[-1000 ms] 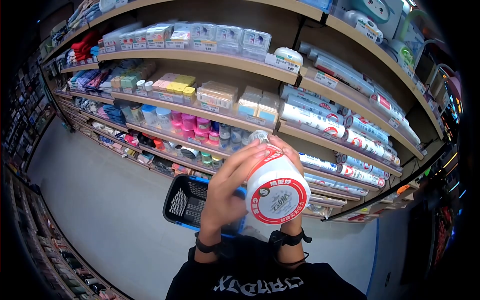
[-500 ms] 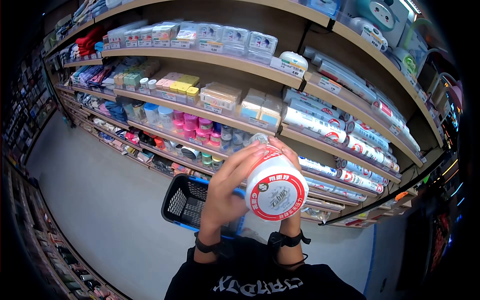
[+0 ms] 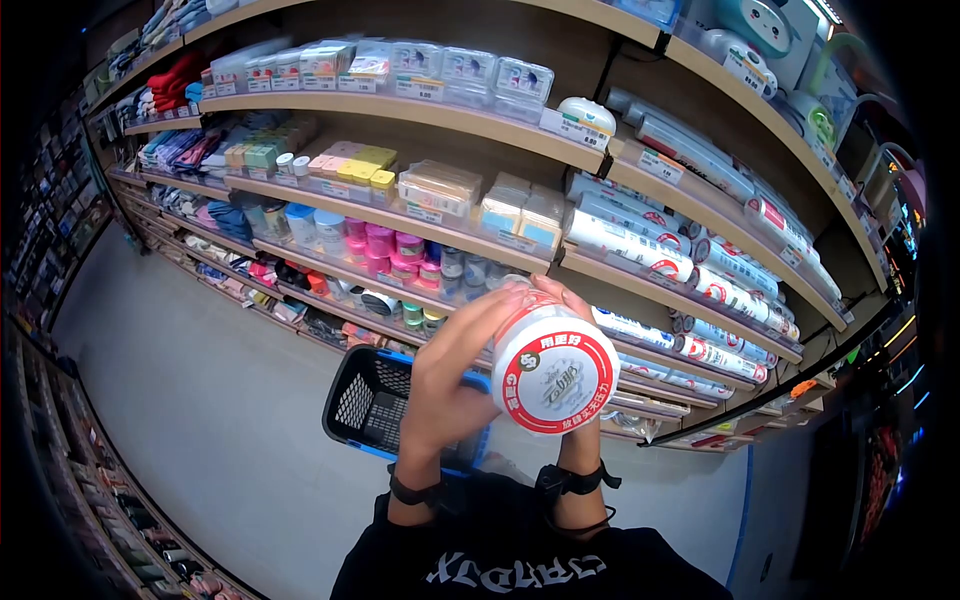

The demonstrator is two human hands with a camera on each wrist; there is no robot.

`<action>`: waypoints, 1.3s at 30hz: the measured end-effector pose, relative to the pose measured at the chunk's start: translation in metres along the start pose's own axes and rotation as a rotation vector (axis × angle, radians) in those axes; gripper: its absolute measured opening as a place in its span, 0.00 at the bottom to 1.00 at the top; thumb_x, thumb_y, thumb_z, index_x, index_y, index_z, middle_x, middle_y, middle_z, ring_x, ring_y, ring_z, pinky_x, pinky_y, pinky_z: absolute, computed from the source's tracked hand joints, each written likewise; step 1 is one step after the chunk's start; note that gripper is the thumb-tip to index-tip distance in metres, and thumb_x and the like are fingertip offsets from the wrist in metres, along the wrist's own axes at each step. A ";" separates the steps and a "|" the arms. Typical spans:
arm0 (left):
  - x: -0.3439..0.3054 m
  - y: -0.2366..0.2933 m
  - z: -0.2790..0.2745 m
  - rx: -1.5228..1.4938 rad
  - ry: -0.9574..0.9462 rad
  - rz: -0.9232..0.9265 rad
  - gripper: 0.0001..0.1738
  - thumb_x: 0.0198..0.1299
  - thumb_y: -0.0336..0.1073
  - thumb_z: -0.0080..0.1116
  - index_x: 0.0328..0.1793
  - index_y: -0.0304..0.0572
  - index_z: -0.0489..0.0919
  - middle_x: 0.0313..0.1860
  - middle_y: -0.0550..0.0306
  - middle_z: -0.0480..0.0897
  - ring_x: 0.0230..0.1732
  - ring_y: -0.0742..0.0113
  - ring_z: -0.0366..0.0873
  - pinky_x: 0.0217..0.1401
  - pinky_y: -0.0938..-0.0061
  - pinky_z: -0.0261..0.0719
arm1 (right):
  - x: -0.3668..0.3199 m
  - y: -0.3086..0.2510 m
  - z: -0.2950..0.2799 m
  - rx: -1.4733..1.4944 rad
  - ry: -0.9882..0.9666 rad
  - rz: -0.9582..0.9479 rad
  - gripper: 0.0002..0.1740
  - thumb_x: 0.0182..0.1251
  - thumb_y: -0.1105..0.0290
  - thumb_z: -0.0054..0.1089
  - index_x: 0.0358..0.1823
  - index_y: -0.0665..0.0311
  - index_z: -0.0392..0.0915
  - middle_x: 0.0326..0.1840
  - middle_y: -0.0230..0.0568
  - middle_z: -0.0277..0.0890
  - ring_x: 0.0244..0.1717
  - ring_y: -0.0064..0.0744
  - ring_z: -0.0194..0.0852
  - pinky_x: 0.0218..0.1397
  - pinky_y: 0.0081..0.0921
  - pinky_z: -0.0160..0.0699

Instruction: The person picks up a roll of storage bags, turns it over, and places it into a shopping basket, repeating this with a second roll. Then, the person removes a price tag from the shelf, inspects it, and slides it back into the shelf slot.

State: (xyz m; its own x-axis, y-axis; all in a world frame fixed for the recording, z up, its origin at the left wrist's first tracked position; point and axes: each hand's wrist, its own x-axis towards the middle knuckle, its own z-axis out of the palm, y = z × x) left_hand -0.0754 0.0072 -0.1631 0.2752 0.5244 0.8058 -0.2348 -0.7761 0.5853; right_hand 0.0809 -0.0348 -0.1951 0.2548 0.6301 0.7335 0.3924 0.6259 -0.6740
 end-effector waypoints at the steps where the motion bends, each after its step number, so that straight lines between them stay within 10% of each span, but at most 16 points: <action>1: 0.001 0.000 0.001 -0.001 0.001 -0.007 0.41 0.37 0.25 0.74 0.64 0.36 0.76 0.63 0.41 0.77 0.65 0.47 0.76 0.67 0.61 0.73 | 0.000 -0.002 0.000 0.013 0.006 0.024 0.39 0.47 0.67 0.76 0.64 0.68 0.71 0.64 0.57 0.73 0.65 0.52 0.72 0.71 0.45 0.66; 5: 0.000 -0.009 0.000 -0.070 -0.032 -0.060 0.40 0.37 0.28 0.76 0.64 0.36 0.76 0.63 0.43 0.78 0.64 0.49 0.76 0.67 0.62 0.73 | 0.005 -0.012 -0.012 -0.122 -0.112 -0.002 0.41 0.47 0.71 0.77 0.66 0.68 0.70 0.67 0.54 0.70 0.68 0.46 0.69 0.70 0.39 0.68; 7: -0.001 -0.020 -0.005 -0.172 -0.063 -0.092 0.39 0.39 0.31 0.76 0.63 0.36 0.76 0.63 0.44 0.78 0.64 0.50 0.76 0.67 0.62 0.72 | -0.002 -0.013 -0.007 0.272 -0.050 0.192 0.47 0.47 0.72 0.77 0.71 0.66 0.63 0.73 0.50 0.63 0.73 0.42 0.63 0.72 0.38 0.66; 11: 0.000 -0.038 -0.012 0.034 0.004 -0.160 0.32 0.53 0.39 0.67 0.64 0.34 0.75 0.62 0.44 0.78 0.64 0.51 0.75 0.69 0.63 0.69 | -0.001 -0.011 -0.006 0.506 0.129 0.156 0.53 0.50 0.78 0.72 0.76 0.70 0.48 0.76 0.58 0.53 0.77 0.57 0.51 0.78 0.50 0.55; 22: -0.011 -0.061 -0.004 -0.145 0.162 -0.566 0.28 0.72 0.49 0.45 0.65 0.30 0.71 0.52 0.46 0.83 0.51 0.65 0.79 0.58 0.71 0.74 | 0.007 0.000 -0.019 0.790 0.418 0.227 0.55 0.62 0.58 0.66 0.79 0.62 0.35 0.79 0.62 0.43 0.79 0.64 0.40 0.79 0.56 0.49; 30: -0.026 -0.069 0.030 -0.047 0.138 -0.726 0.18 0.70 0.42 0.48 0.49 0.32 0.77 0.37 0.54 0.81 0.37 0.73 0.75 0.44 0.77 0.73 | 0.012 0.024 -0.067 0.979 0.320 0.284 0.44 0.69 0.58 0.51 0.78 0.65 0.38 0.76 0.67 0.49 0.75 0.69 0.50 0.75 0.60 0.56; 39: -0.043 -0.051 0.044 0.185 0.203 -0.886 0.19 0.71 0.43 0.46 0.49 0.31 0.77 0.40 0.52 0.80 0.39 0.71 0.76 0.46 0.78 0.72 | -0.010 0.076 -0.111 1.021 0.583 0.393 0.47 0.69 0.32 0.27 0.75 0.64 0.52 0.65 0.64 0.68 0.62 0.63 0.72 0.62 0.62 0.75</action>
State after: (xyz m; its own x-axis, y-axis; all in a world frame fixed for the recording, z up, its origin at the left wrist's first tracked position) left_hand -0.0339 0.0086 -0.2316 0.1109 0.9905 0.0819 0.1407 -0.0972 0.9853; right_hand 0.2067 -0.0442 -0.2439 0.6572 0.7210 0.2198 -0.6005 0.6771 -0.4254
